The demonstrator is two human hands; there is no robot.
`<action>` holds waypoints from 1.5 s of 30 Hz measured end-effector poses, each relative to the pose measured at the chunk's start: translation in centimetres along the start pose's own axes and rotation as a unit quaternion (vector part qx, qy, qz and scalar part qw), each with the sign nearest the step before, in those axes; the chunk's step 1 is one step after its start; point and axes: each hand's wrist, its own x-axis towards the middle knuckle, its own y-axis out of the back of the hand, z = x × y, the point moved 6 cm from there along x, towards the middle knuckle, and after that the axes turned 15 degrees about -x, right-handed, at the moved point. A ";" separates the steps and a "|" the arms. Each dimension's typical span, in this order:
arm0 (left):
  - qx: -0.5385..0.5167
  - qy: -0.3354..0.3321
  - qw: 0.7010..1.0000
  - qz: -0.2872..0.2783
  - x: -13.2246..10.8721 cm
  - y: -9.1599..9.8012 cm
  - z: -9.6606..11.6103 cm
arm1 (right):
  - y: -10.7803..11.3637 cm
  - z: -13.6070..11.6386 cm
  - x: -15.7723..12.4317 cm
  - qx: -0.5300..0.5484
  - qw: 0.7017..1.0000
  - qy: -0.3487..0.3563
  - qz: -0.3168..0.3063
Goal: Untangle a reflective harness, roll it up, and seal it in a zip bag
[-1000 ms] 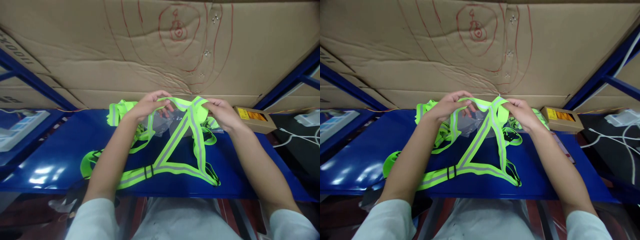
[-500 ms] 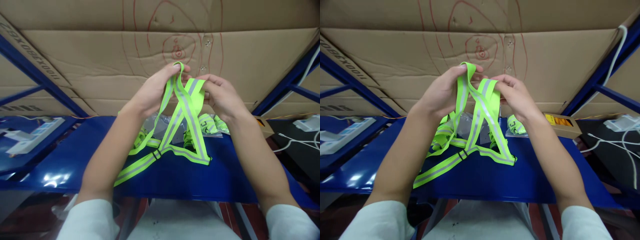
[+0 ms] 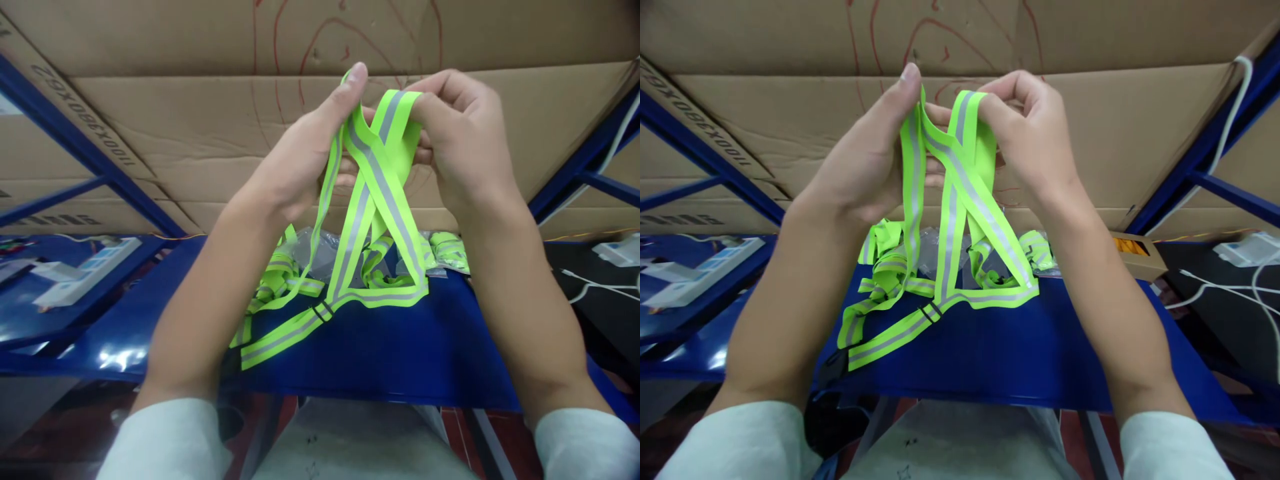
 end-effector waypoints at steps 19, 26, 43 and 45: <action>-0.145 0.049 0.988 0.011 -0.4 -1.9 -4.5 | 0.2 3.4 -1.9 0.065 0.996 -0.045 -0.029; -0.060 -0.005 0.998 -0.019 -0.5 0.4 -6.3 | 1.2 5.5 -2.8 0.060 0.996 -0.053 0.036; 0.156 -0.015 0.976 -0.150 -2.2 3.7 -4.9 | -1.3 6.3 -2.7 0.098 0.993 -0.048 -0.050; 0.178 -0.011 0.973 -0.144 -2.2 4.9 -4.9 | -1.7 6.5 -2.7 0.097 0.992 -0.049 -0.056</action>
